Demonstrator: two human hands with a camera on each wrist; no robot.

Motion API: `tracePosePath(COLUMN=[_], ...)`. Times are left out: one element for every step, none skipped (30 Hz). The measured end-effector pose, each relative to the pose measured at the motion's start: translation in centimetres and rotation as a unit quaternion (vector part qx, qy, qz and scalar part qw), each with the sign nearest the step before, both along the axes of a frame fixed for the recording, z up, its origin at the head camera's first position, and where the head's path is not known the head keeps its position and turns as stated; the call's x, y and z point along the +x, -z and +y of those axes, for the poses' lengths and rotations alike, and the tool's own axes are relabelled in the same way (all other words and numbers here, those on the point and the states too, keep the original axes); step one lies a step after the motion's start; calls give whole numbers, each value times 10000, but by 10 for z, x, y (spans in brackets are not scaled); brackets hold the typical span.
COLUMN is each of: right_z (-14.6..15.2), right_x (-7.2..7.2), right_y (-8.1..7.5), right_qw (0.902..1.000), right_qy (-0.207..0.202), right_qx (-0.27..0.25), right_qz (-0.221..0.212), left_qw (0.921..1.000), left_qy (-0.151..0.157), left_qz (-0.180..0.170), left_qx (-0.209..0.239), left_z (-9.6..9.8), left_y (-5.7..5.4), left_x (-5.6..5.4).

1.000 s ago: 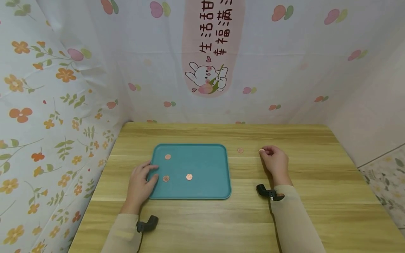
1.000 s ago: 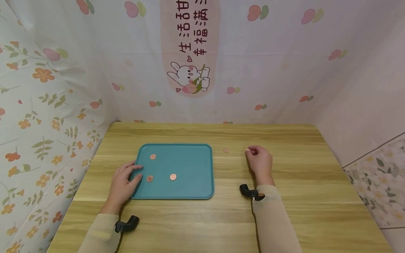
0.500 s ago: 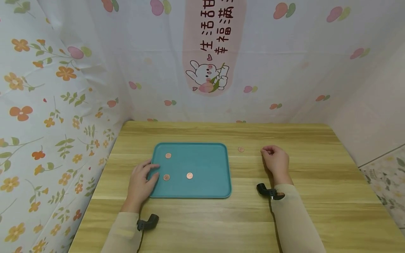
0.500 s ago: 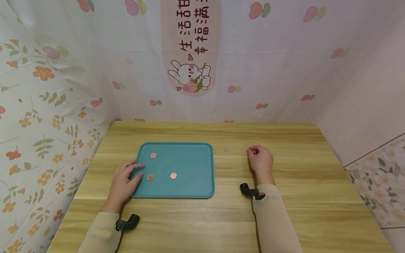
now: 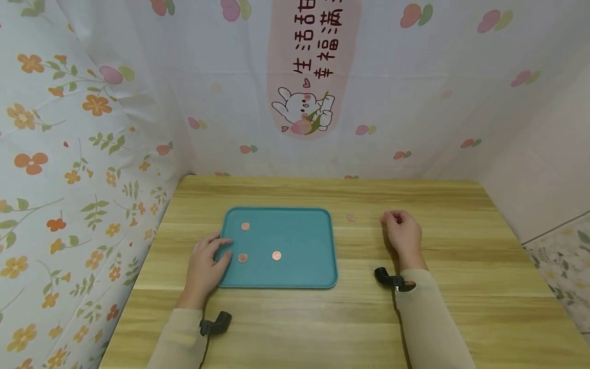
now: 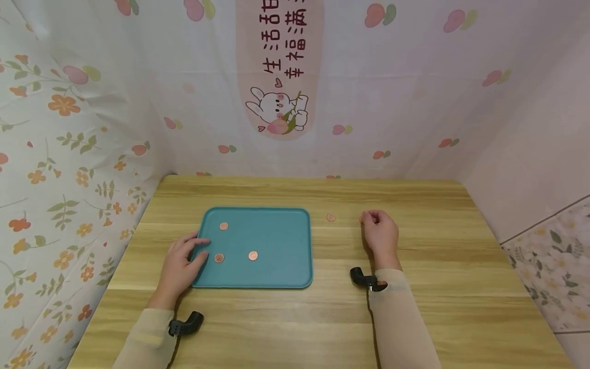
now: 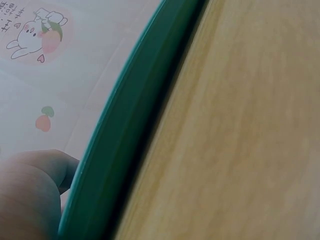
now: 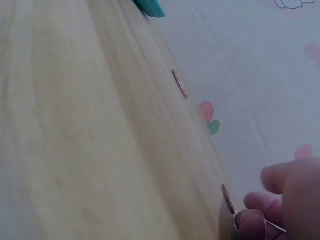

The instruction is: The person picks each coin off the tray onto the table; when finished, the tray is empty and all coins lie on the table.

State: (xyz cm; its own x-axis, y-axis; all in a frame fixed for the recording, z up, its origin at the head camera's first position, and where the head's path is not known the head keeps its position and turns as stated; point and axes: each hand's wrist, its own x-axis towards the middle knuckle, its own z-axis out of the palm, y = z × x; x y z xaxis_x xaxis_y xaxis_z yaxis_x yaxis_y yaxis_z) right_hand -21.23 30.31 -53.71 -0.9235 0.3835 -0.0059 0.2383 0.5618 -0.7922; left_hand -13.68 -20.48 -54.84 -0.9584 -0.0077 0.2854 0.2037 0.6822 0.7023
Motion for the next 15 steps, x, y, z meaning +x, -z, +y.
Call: tracePosePath(right_z=[0,1,1,2,3,3,3,2,1,1,1,0,-1,-2,-3], right_x=[0,-1,-1,-1,-1,-1,-2,-2,-2,-2,-3,-3,-4,-5,-6], right_y=[0,-1,-2,-3,-4,-5,-6,-7,-8,-9,-10,-11,-12,-13,-14], right_qw=[10000,9999,9998,9997,9996,9994,9992,9988,9983,9977,9969,9958,9944,9931,9921], right_qy=[8,10,10,7,4,-6,-24,-29,-9,30,84,161,240,321,405], right_qx=[-66,-127,-165,-197,-211,-228,-293,-388,-484,-599,-718,-844,-979,-1088,-1151], right_qz=[-53,-105,-138,-174,-211,-246,-261,-291,-311,-324,-324,-320,-317,-310,-277], left_qw=[10000,10000,10000,10000,10000,10000,10000,10000,10000,10000,10000,10000,10000,10000,10000], left_qy=[-6,2,10,18,24,28,31,26,7,2,-3,-9,-15,-16,-11], left_qz=[-4,-4,-9,-15,-21,-23,-20,-16,-10,9,30,45,60,70,76], left_qx=[9,14,9,1,-5,-8,-6,-11,-10,-5,0,6,2,1,2], left_z=[0,-1,-1,-1,-1,-1,-2,-2,-3,-3,-3,-3,-3,-3,-2], left_y=[0,0,0,1,1,1,2,2,2,3,3,3,3,3,4], left_x=[0,-1,-1,-1,-2,-2,-2,-2,-1,-1,-1,-2,-2,-2,-3])
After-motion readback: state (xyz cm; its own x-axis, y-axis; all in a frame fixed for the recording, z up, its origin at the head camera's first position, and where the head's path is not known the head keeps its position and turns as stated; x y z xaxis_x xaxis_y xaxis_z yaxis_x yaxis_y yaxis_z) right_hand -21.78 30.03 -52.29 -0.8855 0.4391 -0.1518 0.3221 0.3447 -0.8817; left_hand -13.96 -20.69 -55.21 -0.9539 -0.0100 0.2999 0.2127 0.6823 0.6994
